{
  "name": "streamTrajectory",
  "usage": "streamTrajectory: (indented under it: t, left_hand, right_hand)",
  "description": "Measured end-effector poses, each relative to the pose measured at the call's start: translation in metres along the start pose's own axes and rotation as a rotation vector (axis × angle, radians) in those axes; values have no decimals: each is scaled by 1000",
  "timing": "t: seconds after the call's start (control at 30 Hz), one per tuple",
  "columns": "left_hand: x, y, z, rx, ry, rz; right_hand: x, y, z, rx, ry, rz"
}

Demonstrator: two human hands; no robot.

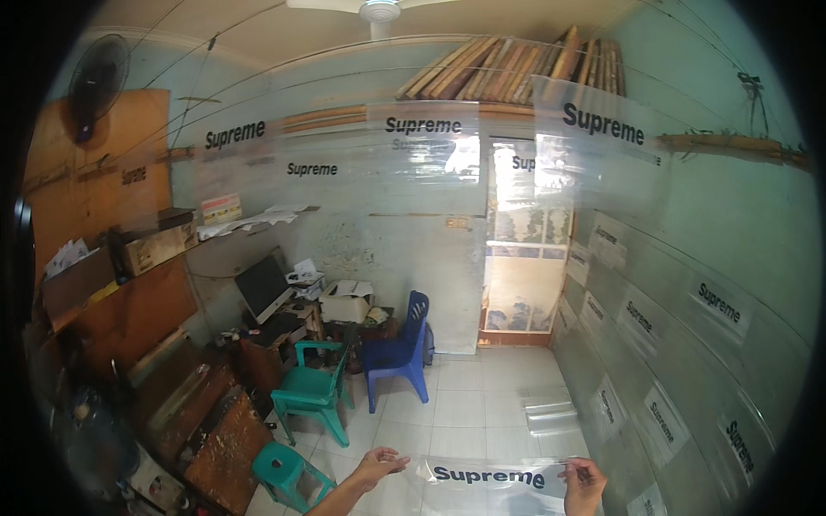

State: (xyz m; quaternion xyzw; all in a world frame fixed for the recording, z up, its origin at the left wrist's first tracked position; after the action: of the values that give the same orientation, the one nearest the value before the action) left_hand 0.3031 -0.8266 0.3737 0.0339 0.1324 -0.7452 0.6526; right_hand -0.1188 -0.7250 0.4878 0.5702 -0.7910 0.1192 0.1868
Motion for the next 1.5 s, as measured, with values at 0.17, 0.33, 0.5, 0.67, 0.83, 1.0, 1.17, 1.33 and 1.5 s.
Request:
streamTrajectory:
  t: [0.17,0.33,0.5,0.67,0.83,1.0,1.17,1.33,1.5]
  left_hand:
    - [3,-9,-64,-197,108,78]
    - [1,-17,-81,-222,-56,204]
    - [-2,-22,-78,-109,-182,293]
    - [2,-30,-71,19,-244,352]
    - [2,-31,-52,-213,-355,224]
    - [-10,-17,-15,-231,-413,8]
    - [-17,-17,29,-250,-434,62]
    - [-22,-10,89,-140,-565,92]
    - [-19,6,156,-18,-681,72]
  right_hand:
    - [21,-3,-12,-48,3,-181]
    - [28,-8,-22,-62,-26,-254]
    - [36,-8,-18,-59,-38,-270]
    - [46,-4,-14,-68,-17,-277]
    - [55,-8,-21,-111,-78,-281]
    - [74,-16,-20,-38,-60,-243]
    - [104,-22,9,198,-90,-166]
    - [124,-32,37,450,-271,-163]
    - [155,-50,31,557,-333,-178]
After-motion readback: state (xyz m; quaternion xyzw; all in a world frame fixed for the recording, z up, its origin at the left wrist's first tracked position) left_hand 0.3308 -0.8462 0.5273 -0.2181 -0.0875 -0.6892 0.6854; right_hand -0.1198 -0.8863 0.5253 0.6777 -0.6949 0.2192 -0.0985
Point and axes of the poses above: each hand's wrist, its own x-axis towards the middle knuckle, its own y-axis out of the back of the hand, z = x × y, the point moved 2 cm from there along x, towards the middle knuckle, and after that the axes turned 11 degrees about -z, right-handed, at the moved point
